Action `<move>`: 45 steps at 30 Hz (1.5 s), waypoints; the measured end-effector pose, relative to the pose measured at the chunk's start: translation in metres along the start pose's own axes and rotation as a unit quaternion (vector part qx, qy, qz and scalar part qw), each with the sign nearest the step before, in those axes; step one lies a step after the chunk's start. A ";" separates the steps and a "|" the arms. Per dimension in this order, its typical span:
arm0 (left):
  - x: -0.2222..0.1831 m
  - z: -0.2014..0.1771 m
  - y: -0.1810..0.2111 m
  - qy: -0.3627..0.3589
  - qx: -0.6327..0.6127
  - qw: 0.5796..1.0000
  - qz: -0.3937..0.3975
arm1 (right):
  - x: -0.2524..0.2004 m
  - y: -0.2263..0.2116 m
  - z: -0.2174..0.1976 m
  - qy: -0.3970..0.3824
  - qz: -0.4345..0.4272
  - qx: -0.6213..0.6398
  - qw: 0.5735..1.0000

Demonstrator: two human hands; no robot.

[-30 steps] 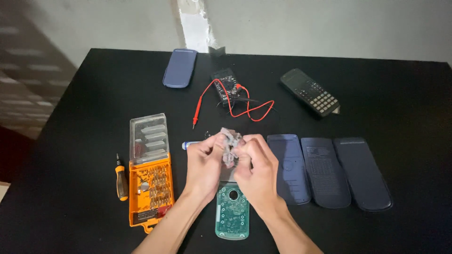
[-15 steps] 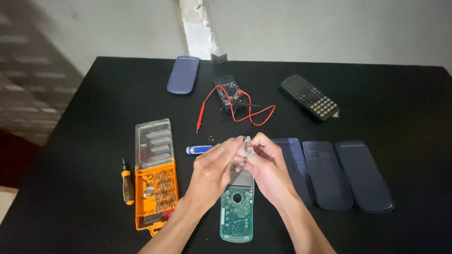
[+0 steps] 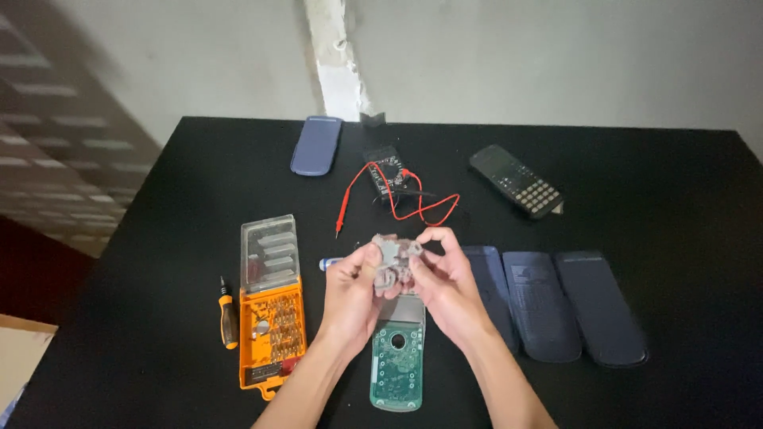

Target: Cleaning calculator parts with a cloth and testing the circuit board with a multimeter.

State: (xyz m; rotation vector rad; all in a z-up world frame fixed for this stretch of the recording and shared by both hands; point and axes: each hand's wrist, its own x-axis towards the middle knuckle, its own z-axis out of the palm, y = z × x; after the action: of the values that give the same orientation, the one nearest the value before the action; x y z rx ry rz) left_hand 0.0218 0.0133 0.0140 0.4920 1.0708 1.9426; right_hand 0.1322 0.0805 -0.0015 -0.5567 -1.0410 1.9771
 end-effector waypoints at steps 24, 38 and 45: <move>-0.026 -0.053 0.102 -0.023 0.520 0.827 0.212 | 0.010 -0.013 -0.042 -0.076 0.022 0.048 0.996; -0.059 -0.075 0.077 0.134 0.614 0.763 0.152 | 0.009 -0.018 -0.030 0.059 -0.069 -0.343 0.935; -0.086 -0.018 -0.028 -0.144 0.760 0.561 0.295 | 0.011 -0.011 -0.038 0.079 -0.105 -0.350 0.927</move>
State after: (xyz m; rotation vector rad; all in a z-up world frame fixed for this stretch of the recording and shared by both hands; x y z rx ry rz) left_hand 0.0724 -0.0584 -0.0147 2.2137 2.3553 0.6826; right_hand 0.1572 0.1105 -0.0139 -0.9183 -1.6291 1.3124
